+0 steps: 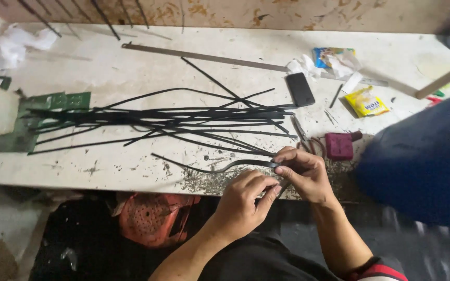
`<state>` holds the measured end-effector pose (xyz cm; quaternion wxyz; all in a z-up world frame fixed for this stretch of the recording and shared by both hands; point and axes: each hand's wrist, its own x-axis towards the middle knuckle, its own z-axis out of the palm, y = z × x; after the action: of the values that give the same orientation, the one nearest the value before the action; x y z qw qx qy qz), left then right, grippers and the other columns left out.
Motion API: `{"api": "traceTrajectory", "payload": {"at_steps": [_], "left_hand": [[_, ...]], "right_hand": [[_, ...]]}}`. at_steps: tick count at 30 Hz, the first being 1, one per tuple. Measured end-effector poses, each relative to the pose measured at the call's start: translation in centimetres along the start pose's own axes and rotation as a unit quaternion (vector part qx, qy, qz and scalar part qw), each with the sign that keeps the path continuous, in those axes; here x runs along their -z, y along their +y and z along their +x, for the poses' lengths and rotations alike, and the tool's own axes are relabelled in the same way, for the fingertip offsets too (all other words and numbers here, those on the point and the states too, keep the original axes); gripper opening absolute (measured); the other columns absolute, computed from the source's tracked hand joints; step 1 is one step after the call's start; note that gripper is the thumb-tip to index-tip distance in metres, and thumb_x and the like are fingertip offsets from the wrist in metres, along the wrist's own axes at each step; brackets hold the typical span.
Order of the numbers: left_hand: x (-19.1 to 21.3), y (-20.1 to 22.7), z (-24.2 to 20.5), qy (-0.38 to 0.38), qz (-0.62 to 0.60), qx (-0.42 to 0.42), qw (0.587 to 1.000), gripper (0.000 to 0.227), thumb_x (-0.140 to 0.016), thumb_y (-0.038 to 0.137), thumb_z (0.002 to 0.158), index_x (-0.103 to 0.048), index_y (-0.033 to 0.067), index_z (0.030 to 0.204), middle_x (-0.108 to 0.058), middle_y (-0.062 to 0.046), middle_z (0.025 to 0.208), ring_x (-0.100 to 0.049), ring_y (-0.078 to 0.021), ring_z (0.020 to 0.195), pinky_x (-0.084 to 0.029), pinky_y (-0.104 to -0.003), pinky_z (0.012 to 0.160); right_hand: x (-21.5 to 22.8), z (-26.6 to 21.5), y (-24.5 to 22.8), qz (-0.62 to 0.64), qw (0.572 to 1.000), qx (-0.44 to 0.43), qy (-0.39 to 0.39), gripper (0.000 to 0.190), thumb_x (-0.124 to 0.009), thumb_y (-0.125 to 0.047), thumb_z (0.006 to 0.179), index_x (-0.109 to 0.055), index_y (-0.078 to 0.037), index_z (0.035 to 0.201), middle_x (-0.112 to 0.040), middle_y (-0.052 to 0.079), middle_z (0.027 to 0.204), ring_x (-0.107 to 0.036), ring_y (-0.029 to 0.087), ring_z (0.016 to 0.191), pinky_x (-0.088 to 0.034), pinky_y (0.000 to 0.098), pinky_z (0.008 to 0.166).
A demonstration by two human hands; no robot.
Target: The person repeatedly rubs thin black strips against a small rectangular block on a blue container, then hangs the strips on a wall-mounted line using colorful clothespins. The process is repeated for several strips.
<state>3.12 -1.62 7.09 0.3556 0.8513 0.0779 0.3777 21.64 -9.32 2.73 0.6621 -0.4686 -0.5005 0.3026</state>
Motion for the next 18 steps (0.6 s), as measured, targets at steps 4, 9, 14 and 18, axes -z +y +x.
{"api": "traceTrajectory", "payload": {"at_steps": [4,9,14,18], "left_hand": [[0.5,-0.1,1.1,-0.021,-0.026,-0.025,0.999,0.008,-0.066,0.008,0.100,-0.063,0.0001,0.099,-0.063,-0.012,0.088,-0.062,-0.0285,0.081,-0.051,-0.039,0.073],[0.4,-0.2,1.3,-0.002,-0.030,-0.042,0.999,0.009,-0.071,0.003,0.095,-0.063,-0.0004,0.099,-0.066,-0.012,0.087,-0.062,-0.0243,0.077,-0.053,-0.035,0.071],[-0.9,0.7,4.1,-0.046,-0.013,-0.048,0.998,0.032,-0.063,0.023,0.101,-0.060,0.0016,0.126,-0.062,-0.015,0.119,-0.059,-0.0338,0.114,-0.046,-0.047,0.105],[-2.4,1.7,7.8,-0.166,-0.104,-0.056,0.979,0.017,-0.061,0.011,0.102,-0.065,-0.0031,0.110,-0.065,-0.014,0.096,-0.065,-0.0293,0.088,-0.053,-0.039,0.078]], "right_hand": [[0.2,-0.8,-1.4,-0.024,0.999,0.004,0.035,0.015,-0.076,-0.010,0.090,-0.071,0.000,0.100,-0.069,0.010,0.094,-0.063,0.016,0.087,-0.054,0.0249,0.070],[0.3,-2.3,-2.4,-0.051,0.997,0.026,0.060,0.016,-0.076,-0.012,0.090,-0.071,0.001,0.097,-0.069,0.012,0.091,-0.065,0.021,0.087,-0.053,0.0305,0.080],[2.0,-4.1,-4.3,-0.067,0.992,0.034,0.098,0.016,-0.077,-0.011,0.089,-0.071,0.001,0.098,-0.068,0.011,0.090,-0.063,0.020,0.085,-0.053,0.0298,0.077],[4.6,-5.3,-6.4,-0.097,0.987,0.056,0.115,0.017,-0.076,-0.012,0.090,-0.071,0.002,0.099,-0.069,0.013,0.089,-0.066,0.020,0.082,-0.056,0.0277,0.074]]}}
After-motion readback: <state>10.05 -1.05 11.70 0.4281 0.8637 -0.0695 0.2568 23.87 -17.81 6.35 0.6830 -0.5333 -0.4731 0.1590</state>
